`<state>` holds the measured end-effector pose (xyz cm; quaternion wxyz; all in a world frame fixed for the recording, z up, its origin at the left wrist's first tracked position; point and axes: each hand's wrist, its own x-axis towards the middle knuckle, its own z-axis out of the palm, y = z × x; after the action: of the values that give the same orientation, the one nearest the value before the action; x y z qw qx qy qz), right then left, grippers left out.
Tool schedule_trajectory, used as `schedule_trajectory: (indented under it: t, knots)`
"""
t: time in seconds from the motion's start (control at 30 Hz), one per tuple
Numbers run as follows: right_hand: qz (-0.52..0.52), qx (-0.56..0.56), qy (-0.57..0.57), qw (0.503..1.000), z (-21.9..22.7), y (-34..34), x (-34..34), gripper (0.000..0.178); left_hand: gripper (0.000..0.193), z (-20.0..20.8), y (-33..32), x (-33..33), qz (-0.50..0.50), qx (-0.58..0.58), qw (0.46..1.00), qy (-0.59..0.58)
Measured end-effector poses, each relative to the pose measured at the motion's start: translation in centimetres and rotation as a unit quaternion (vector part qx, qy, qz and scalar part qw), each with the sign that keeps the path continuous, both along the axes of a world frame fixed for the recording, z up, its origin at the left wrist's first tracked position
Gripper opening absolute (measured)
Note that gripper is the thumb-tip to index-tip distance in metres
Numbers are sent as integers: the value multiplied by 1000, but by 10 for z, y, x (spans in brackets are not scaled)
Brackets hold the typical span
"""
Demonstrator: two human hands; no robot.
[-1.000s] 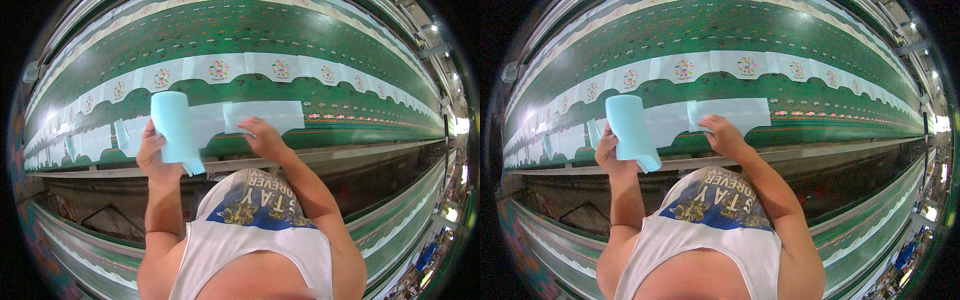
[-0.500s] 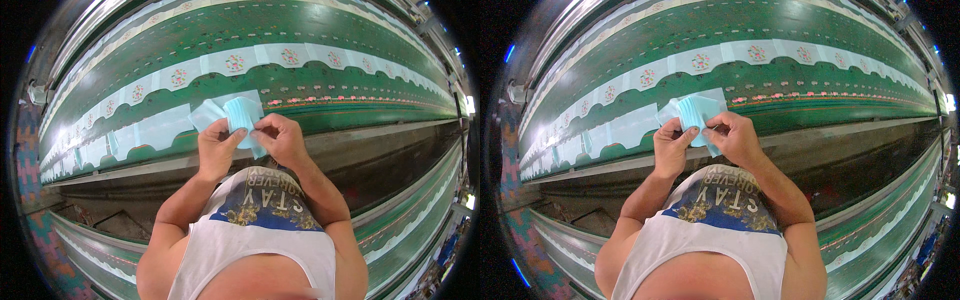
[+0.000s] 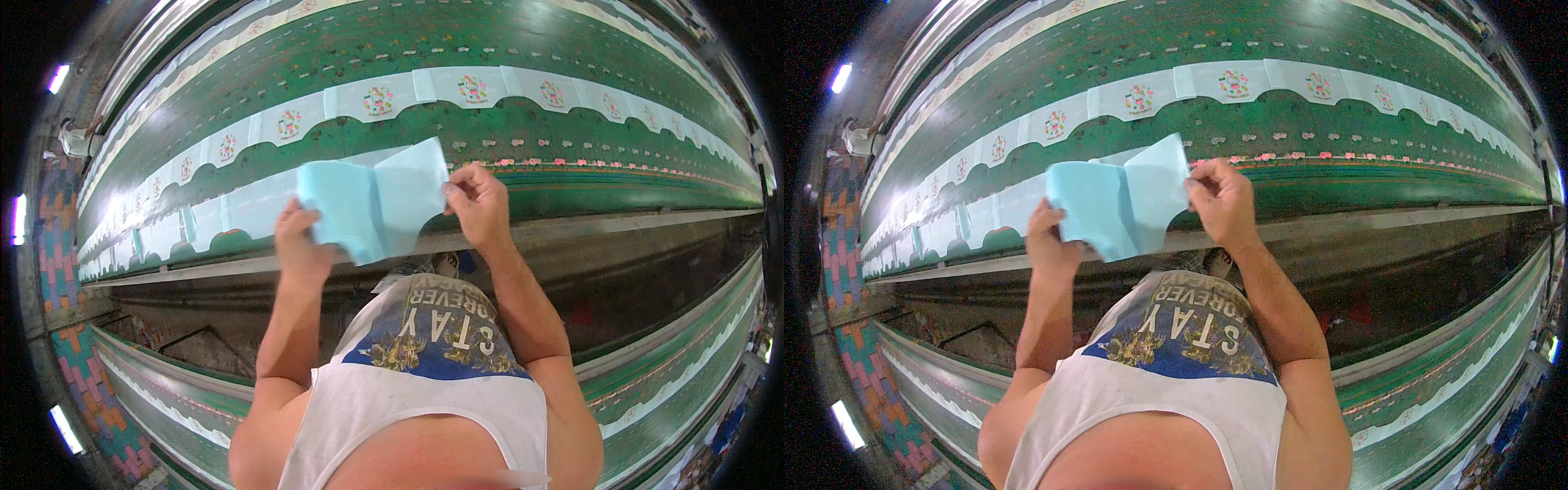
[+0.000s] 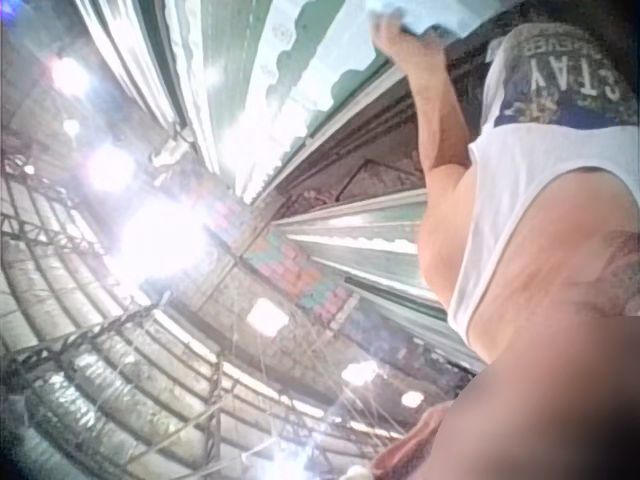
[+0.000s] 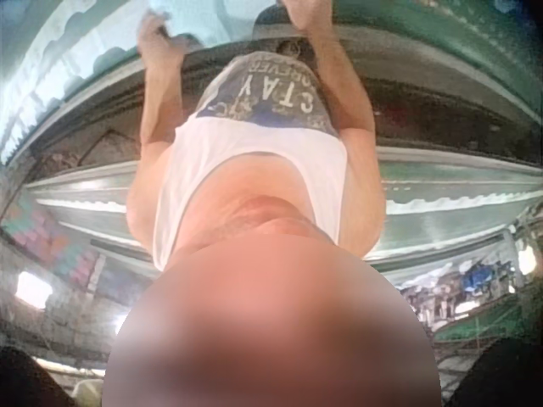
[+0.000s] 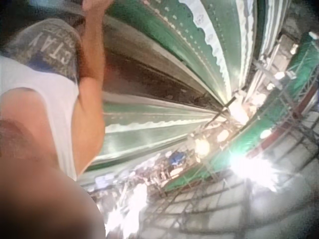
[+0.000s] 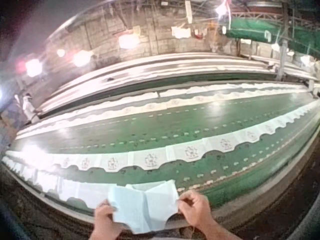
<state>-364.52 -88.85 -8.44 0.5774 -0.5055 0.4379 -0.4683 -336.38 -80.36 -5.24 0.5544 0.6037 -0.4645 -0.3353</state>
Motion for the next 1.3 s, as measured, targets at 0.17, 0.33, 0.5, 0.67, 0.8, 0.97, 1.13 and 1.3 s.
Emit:
schedule_trajectory:
  t: [0.17,0.33,0.5,0.67,0.8,0.97,1.13,1.3]
  knots:
    - [-117,10,18,993,-22,-41,-33,9,51,42,-17,45,78,-41,897,433]
    - [-208,62,103,971,-54,-62,-80,11,56,35,-32,75,58,-124,868,476]
    - [-256,92,139,952,-85,-61,-108,11,52,20,-47,87,-17,-156,833,531]
    - [-263,103,135,950,-83,-67,-117,11,47,23,-61,58,48,-137,912,383]
    - [-270,73,167,946,-102,-84,-140,14,53,43,-67,19,-1,-77,853,517]
    - [-227,45,208,950,-121,-78,-173,19,38,48,-79,-74,-136,-19,850,508]
    - [-129,48,101,985,-74,-51,-188,19,25,20,-75,-199,-105,84,887,442]
    - [21,-9,76,997,-12,-24,-217,14,22,-10,-79,-289,-135,156,924,323]
